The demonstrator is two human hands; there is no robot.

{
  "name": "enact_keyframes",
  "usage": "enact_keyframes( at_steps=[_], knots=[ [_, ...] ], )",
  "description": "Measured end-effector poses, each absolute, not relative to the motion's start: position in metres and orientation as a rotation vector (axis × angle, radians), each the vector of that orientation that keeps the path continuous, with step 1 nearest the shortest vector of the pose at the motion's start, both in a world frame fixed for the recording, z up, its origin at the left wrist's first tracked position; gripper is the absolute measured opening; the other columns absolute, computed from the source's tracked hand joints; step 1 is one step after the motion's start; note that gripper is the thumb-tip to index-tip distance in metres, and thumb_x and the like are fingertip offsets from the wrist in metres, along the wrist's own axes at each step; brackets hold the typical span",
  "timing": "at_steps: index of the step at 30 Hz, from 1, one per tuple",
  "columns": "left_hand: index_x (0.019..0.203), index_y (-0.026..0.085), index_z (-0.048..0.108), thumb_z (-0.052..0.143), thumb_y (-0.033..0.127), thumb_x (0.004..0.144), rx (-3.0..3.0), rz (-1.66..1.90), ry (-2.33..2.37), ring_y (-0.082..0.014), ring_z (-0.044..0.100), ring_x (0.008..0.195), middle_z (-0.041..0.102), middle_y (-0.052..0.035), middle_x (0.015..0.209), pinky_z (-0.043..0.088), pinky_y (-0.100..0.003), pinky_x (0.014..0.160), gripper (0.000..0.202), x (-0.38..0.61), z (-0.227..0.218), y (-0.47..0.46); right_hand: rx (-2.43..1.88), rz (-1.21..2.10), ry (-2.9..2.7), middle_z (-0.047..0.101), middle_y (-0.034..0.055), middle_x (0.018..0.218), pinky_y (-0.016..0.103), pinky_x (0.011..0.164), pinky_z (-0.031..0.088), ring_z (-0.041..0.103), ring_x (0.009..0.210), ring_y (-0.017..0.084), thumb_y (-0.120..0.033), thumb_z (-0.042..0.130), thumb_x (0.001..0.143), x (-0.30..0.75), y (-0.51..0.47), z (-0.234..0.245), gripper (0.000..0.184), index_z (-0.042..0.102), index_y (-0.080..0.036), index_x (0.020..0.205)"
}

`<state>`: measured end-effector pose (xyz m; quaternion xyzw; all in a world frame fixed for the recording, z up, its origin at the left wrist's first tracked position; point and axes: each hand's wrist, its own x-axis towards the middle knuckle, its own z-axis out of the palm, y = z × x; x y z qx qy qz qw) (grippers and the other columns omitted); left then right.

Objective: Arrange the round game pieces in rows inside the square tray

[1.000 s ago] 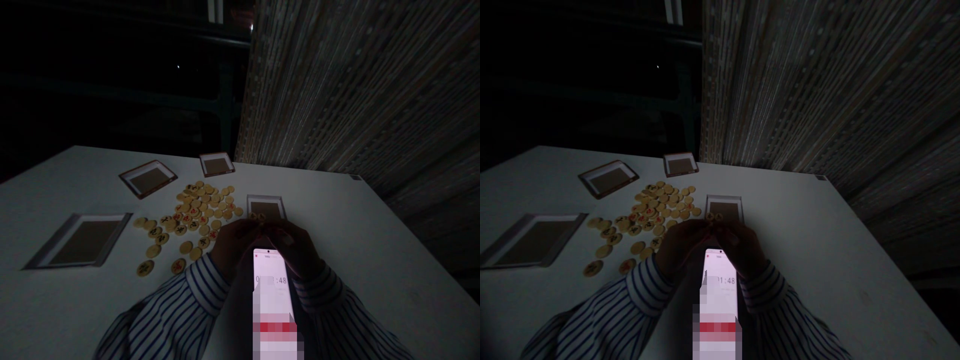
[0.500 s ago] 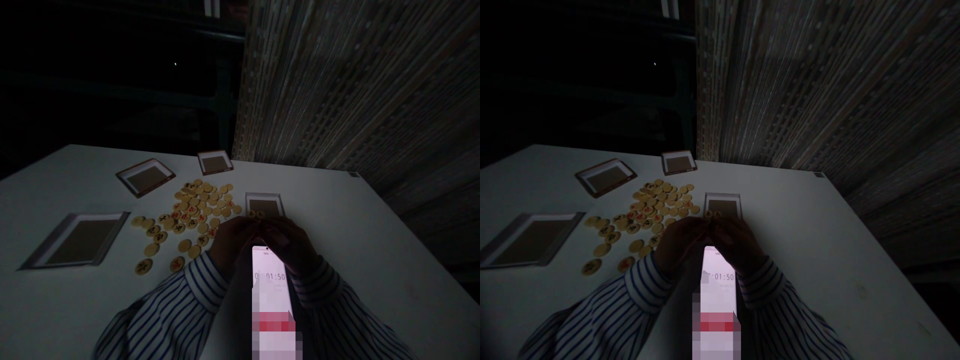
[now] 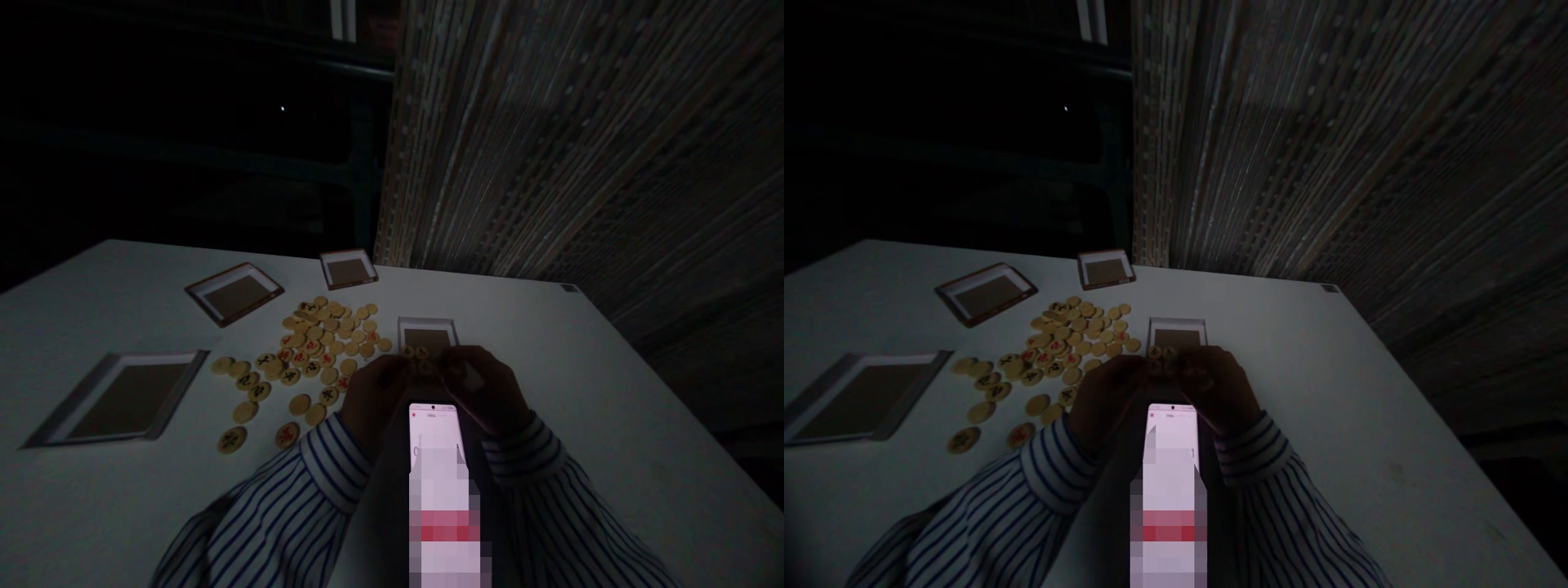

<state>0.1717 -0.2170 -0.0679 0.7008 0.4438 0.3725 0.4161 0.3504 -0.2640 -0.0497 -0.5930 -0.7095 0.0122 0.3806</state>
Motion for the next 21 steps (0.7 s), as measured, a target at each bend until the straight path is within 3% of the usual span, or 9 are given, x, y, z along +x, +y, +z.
enact_keyframes(
  at_steps=[8,15,21],
  knots=[
    [0.088,0.015,0.063,0.049,0.024,0.08,2.051,0.991,1.178,-0.0156,0.062,0.068,0.066,-0.0061,0.078,0.05,-0.027,0.061,0.019,0.176,-0.08,-0.216,-1.582,0.027,-1.891,0.065,0.0062,0.082,0.032,0.065,0.048,0.058,0.07,0.017,-0.03,0.055,0.078,0.376,-0.252,-0.043,0.032,0.06,-0.019,0.107],
    [0.088,0.016,0.06,0.045,0.02,0.081,2.203,1.057,1.165,-0.0146,0.059,0.069,0.063,-0.0052,0.077,0.048,-0.027,0.063,0.016,0.175,-0.082,-0.215,-1.64,0.035,-2.127,0.067,0.0071,0.087,0.032,0.069,0.046,0.059,0.075,0.018,-0.025,0.056,0.077,0.375,-0.236,-0.023,0.025,0.064,-0.019,0.1],
    [0.087,0.014,0.059,0.043,0.021,0.084,2.23,1.024,1.148,-0.016,0.058,0.07,0.063,-0.0071,0.079,0.048,-0.03,0.064,0.018,0.175,-0.083,-0.215,-1.771,-0.029,-2.401,0.069,0.0057,0.081,0.029,0.063,0.043,0.062,0.069,0.018,-0.024,0.057,0.075,0.377,-0.215,-0.01,0.024,0.066,-0.021,0.097]
  ],
)
